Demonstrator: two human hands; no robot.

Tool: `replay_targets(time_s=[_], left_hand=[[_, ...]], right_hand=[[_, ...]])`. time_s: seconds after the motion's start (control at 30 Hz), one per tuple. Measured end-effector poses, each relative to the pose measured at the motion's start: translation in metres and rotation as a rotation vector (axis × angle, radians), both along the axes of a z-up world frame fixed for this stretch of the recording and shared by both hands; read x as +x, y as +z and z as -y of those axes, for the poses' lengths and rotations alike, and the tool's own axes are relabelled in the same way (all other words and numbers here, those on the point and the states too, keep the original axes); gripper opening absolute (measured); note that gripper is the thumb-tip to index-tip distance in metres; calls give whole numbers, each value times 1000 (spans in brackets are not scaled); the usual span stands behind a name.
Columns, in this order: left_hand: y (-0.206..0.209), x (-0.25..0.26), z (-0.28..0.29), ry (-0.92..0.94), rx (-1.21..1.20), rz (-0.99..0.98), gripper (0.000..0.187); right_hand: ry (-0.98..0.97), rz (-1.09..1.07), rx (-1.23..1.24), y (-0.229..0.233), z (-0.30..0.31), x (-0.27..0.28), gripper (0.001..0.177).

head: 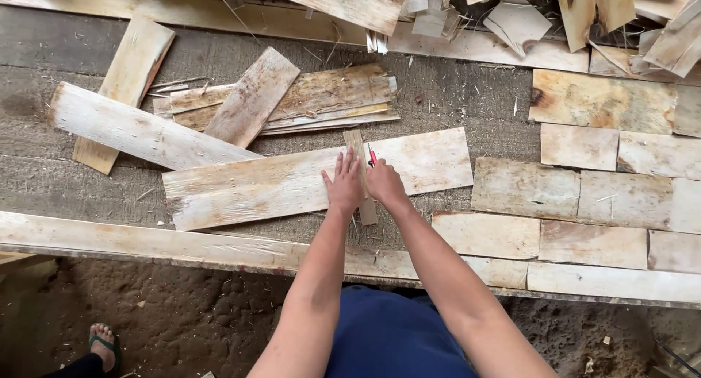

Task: Trimming thin wood pieces with a utility knife and arranging them on a wooden surface to create a tiled pattern.

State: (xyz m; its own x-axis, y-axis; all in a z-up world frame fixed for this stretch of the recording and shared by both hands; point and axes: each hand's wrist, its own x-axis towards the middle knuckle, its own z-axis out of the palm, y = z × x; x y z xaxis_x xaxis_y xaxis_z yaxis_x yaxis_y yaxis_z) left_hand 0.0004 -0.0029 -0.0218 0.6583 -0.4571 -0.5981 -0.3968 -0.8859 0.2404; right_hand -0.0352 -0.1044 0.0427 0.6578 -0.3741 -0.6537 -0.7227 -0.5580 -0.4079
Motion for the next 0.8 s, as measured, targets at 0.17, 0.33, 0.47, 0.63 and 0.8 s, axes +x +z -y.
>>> replay_targets(time_s=[0.17,0.33,0.47,0.63,0.8], left_hand=[[2,-2,-1,21,-24,4,107],[7,-2,-1,23,-21,4,106],[19,-2,-1,29,-24,-9,101],[39,-5,-3,29,-22,-16,90],[67,-7,-1,46,-16,9,63]], right_hand=[[11,-29,6,8,-10,14,52],[14,-30,27,-3,-17,19,53],[11,-44,39,-2,-19,25,52],[-4,-79,61,-1,-23,14,51],[7,-97,21,-9,-17,-2,49]])
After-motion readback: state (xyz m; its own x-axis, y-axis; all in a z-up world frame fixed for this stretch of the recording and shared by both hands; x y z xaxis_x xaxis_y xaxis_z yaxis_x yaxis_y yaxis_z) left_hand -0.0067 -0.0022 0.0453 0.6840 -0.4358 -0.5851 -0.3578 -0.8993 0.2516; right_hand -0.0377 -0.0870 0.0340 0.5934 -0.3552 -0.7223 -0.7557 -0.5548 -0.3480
